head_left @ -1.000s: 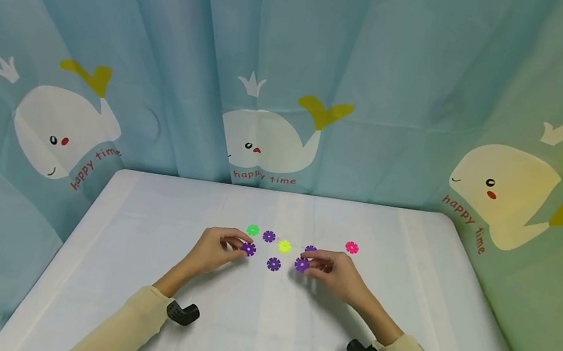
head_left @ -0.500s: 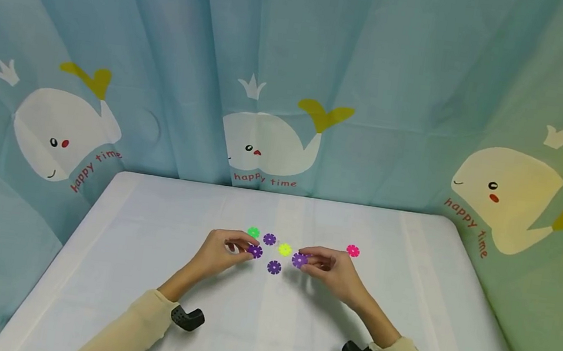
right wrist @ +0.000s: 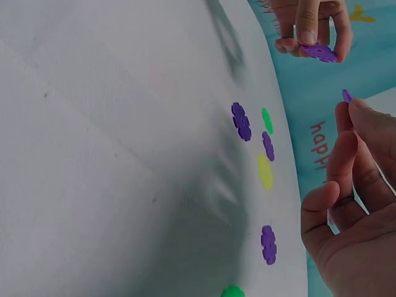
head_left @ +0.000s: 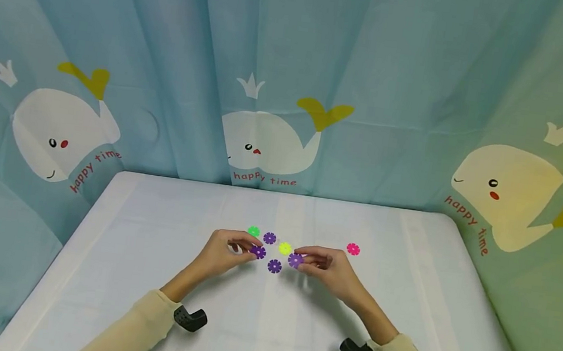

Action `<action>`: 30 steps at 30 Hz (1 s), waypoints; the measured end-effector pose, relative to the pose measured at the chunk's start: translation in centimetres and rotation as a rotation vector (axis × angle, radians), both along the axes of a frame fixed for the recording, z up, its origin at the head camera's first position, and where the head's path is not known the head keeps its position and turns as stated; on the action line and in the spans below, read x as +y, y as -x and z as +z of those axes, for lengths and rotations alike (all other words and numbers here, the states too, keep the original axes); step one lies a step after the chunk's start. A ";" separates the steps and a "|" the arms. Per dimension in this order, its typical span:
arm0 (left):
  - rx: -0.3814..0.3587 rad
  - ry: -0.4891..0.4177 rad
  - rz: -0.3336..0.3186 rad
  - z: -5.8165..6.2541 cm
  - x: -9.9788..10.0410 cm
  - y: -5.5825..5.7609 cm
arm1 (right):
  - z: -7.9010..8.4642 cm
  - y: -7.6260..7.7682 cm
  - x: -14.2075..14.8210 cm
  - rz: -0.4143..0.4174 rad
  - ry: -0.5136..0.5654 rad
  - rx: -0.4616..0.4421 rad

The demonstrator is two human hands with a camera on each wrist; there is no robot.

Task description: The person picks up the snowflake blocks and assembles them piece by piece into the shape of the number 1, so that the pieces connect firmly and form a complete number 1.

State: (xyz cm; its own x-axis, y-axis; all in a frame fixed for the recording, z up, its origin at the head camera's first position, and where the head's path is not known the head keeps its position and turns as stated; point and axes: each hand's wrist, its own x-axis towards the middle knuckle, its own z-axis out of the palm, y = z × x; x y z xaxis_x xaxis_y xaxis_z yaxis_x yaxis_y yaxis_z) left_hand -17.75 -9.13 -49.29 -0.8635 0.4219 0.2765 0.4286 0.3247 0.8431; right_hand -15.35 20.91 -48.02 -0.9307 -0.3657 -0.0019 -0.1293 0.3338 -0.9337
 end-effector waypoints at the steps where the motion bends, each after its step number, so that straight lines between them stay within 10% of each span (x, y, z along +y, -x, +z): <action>1: 0.004 0.000 -0.004 0.0 0.1 0.0 | -0.1 0.0 -0.1 0.006 0.004 -0.007; 30: 0.091 -0.023 -0.062 -0.5 1.2 -0.7 | -0.7 0.0 -3.5 0.078 0.121 -0.081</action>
State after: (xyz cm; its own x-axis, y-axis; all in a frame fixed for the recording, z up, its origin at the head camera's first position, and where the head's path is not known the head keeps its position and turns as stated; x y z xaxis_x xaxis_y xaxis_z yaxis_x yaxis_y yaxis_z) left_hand -17.08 -7.94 -49.82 -0.8068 0.4662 0.3629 0.5224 0.2761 0.8067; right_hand -15.37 17.41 -48.69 -0.8979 -0.4394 -0.0273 -0.0730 0.2098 -0.9750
